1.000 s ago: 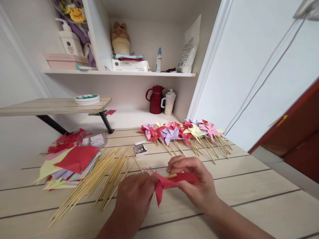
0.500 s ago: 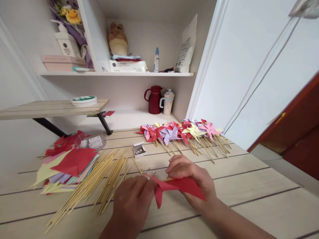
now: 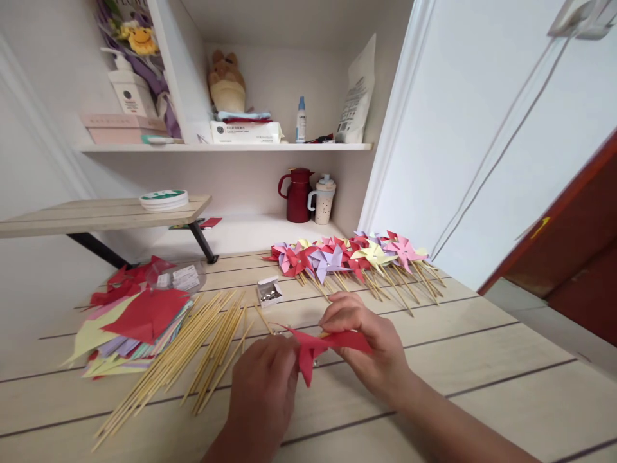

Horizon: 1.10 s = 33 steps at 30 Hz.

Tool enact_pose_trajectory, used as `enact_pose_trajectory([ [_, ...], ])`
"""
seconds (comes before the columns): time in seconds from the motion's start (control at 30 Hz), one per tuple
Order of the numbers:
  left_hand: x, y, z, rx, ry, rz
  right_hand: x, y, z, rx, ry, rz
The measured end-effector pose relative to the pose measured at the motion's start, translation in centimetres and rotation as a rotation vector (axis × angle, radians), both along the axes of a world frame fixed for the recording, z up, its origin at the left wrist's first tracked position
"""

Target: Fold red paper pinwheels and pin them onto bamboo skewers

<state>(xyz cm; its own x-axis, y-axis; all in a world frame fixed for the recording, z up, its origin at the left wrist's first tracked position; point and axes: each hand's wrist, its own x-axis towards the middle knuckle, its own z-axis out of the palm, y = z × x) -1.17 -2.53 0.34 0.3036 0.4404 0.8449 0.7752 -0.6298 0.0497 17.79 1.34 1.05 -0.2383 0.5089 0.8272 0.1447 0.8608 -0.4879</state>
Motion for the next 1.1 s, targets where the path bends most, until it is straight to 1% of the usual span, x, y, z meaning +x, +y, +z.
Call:
enact_pose_trajectory([
  [0.1, 0.0, 0.1, 0.1, -0.086, -0.093, -0.016, 0.5, 0.4, 0.4, 0.041, -0.033, -0.028],
  [0.17, 0.1, 0.1, 0.0, -0.191, -0.184, -0.063, 0.7, 0.6, 0.5, 0.027, -0.024, -0.043],
  [0.2, 0.2, 0.2, -0.1, -0.280, -0.235, -0.097, 0.8, 0.6, 0.4, 0.004, -0.016, -0.052],
  [0.27, 0.4, 0.1, -0.4, -0.522, -0.348, -0.179, 0.8, 0.6, 0.2, -0.058, -0.005, -0.081],
  [0.37, 1.1, -0.1, -0.5, -0.879, -0.598, -0.288, 0.9, 0.5, -0.3, -0.179, -0.012, -0.129],
  [0.43, 1.5, -0.1, -0.4, -1.024, -0.786, -0.333, 0.8, 0.5, -0.6, -0.263, 0.004, -0.142],
  [0.5, 1.7, -0.1, -0.2, -1.118, -0.932, -0.355, 0.8, 0.6, -0.8, -0.339, 0.047, -0.127],
  [0.57, 1.8, 0.0, -0.1, -1.171, -1.024, -0.358, 0.6, 0.8, -0.9, -0.403, 0.107, -0.099],
  [0.67, 1.6, 0.2, -0.1, -1.197, -1.092, -0.356, 0.3, 1.1, -0.9, -0.498, 0.204, -0.047],
  [0.8, 1.4, 0.2, -0.3, -1.203, -1.108, -0.343, -0.1, 1.4, -0.9, -0.572, 0.305, -0.008],
  [0.97, 1.2, 0.3, -0.4, -1.176, -1.118, -0.291, -0.1, 1.6, -0.8, -0.687, 0.408, 0.092],
  [1.1, 1.1, 0.4, -0.4, -1.169, -1.129, -0.250, 0.1, 2.1, -1.0, -0.697, 0.491, 0.068],
])
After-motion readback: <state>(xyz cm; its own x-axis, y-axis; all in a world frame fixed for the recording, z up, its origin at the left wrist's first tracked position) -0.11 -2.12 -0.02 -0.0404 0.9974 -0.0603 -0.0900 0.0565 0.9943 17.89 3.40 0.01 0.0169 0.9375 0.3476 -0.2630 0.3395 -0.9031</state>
